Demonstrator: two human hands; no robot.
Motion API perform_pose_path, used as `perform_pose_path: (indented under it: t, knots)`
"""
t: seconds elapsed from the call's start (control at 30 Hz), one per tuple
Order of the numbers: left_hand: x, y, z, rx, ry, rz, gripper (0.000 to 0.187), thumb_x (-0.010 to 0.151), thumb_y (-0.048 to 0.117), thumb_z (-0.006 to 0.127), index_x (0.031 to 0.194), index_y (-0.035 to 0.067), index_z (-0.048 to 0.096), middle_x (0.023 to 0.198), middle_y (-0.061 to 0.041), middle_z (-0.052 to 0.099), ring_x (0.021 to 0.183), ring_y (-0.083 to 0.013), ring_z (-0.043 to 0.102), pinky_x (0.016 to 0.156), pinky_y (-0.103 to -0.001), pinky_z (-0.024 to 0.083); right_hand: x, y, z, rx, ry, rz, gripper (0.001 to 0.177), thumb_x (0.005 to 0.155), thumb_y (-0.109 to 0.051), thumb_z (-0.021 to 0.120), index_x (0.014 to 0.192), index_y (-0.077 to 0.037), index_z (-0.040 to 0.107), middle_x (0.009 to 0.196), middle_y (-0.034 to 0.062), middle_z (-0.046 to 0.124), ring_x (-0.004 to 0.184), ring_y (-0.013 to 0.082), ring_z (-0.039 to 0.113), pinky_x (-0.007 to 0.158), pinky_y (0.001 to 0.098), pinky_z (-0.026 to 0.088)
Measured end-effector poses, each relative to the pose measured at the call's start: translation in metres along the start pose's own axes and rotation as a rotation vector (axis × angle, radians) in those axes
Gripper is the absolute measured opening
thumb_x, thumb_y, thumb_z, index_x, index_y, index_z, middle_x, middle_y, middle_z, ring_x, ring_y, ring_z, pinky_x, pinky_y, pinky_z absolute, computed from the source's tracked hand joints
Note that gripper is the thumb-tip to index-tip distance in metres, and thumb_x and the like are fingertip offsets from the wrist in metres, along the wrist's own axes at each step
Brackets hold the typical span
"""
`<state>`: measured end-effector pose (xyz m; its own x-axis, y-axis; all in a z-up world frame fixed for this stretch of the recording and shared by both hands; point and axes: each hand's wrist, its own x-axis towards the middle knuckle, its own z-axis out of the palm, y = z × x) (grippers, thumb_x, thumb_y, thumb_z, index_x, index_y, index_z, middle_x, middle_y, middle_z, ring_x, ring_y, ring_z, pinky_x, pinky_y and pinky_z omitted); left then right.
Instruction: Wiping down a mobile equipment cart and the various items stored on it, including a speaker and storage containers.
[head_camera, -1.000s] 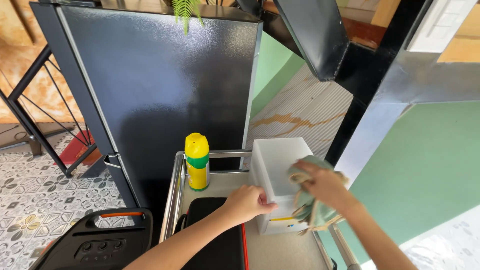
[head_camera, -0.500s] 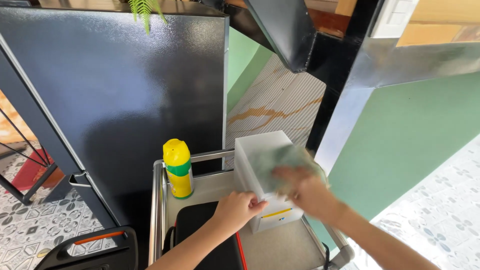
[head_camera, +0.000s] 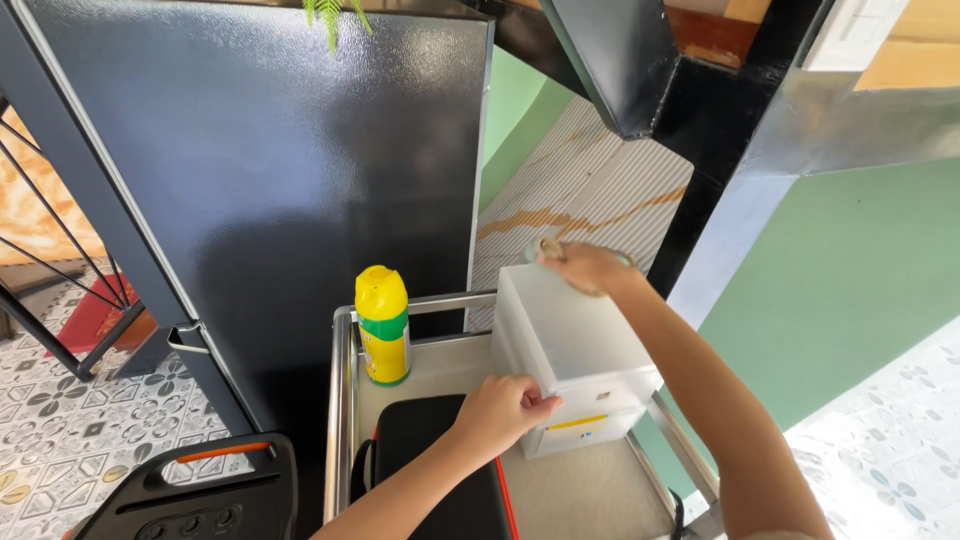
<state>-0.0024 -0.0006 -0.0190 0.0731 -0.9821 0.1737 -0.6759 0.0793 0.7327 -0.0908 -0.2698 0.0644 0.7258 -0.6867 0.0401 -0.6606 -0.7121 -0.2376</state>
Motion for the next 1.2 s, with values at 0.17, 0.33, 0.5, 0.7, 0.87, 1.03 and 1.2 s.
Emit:
perform_pose_path:
  t: [0.17, 0.33, 0.5, 0.7, 0.87, 1.03, 1.2]
  knots:
    - [0.000, -0.005, 0.000, 0.009, 0.006, -0.012, 0.043, 0.089, 0.049, 0.071, 0.085, 0.006, 0.075, 0.077, -0.007, 0.077, 0.071, -0.0227, 0.075, 0.066, -0.035, 0.059, 0.028, 0.090, -0.014, -0.039, 0.149, 0.280, 0.040, 0.098, -0.038, 0.059, 0.117, -0.006, 0.074, 0.109, 0.0196, 0.074, 0.104, 0.0393, 0.070, 0.090, 0.0490, 0.053]
    - [0.004, -0.003, -0.007, -0.038, -0.018, 0.033, 0.043, 0.089, 0.048, 0.072, 0.086, 0.006, 0.076, 0.073, -0.007, 0.076, 0.065, -0.0205, 0.073, 0.062, -0.034, 0.057, -0.050, 0.091, -0.043, -0.402, 0.350, 0.263, 0.031, 0.107, -0.022, 0.059, 0.127, 0.000, 0.067, 0.098, 0.0213, 0.079, 0.087, 0.0359, 0.078, 0.072, 0.0429, 0.062]
    - [0.001, 0.001, -0.013, -0.095, -0.071, -0.005, 0.042, 0.087, 0.048, 0.072, 0.086, 0.006, 0.076, 0.066, -0.007, 0.073, 0.059, -0.0195, 0.071, 0.059, -0.033, 0.055, -0.132, -0.048, -0.010, -0.134, 0.227, -0.334, 0.052, 0.087, -0.028, 0.062, 0.139, -0.024, 0.063, 0.145, 0.0064, 0.061, 0.133, 0.0284, 0.053, 0.110, 0.0614, 0.023]
    - [-0.001, 0.003, -0.010, -0.048, -0.017, 0.016, 0.043, 0.088, 0.048, 0.072, 0.085, 0.005, 0.076, 0.067, -0.006, 0.073, 0.060, -0.0197, 0.071, 0.060, -0.034, 0.055, -0.121, 0.077, 0.015, 0.067, 0.081, 0.053, 0.048, 0.102, -0.048, 0.051, 0.130, -0.013, 0.068, 0.123, 0.0184, 0.066, 0.118, 0.0364, 0.059, 0.107, 0.0546, 0.041]
    - [0.006, -0.007, -0.006, 0.005, 0.035, 0.108, 0.043, 0.089, 0.049, 0.071, 0.086, 0.006, 0.077, 0.073, -0.007, 0.076, 0.066, -0.0223, 0.074, 0.063, -0.035, 0.057, -0.173, 0.213, 0.080, -0.113, -0.218, 0.622, 0.063, 0.101, -0.059, 0.050, 0.103, -0.002, 0.078, 0.094, 0.0143, 0.078, 0.086, 0.0291, 0.073, 0.088, 0.0471, 0.058]
    - [0.001, -0.002, -0.008, 0.272, 0.117, 0.262, 0.044, 0.092, 0.050, 0.067, 0.080, 0.009, 0.074, 0.070, -0.008, 0.072, 0.064, -0.0271, 0.071, 0.059, -0.040, 0.055, -0.222, 0.142, 0.004, 0.388, 0.365, 0.732, 0.052, 0.108, -0.049, 0.053, 0.118, 0.000, 0.068, 0.089, 0.0206, 0.072, 0.077, 0.0301, 0.072, 0.068, 0.0454, 0.060]
    - [-0.002, -0.003, -0.005, 0.355, 0.142, 0.294, 0.048, 0.091, 0.052, 0.067, 0.069, 0.009, 0.067, 0.061, -0.008, 0.067, 0.057, -0.0296, 0.067, 0.054, -0.041, 0.053, -0.200, 0.023, -0.003, 0.159, 0.428, -0.042, 0.042, 0.102, -0.035, 0.066, 0.139, -0.014, 0.066, 0.126, 0.0115, 0.065, 0.113, 0.0283, 0.062, 0.099, 0.0532, 0.042]
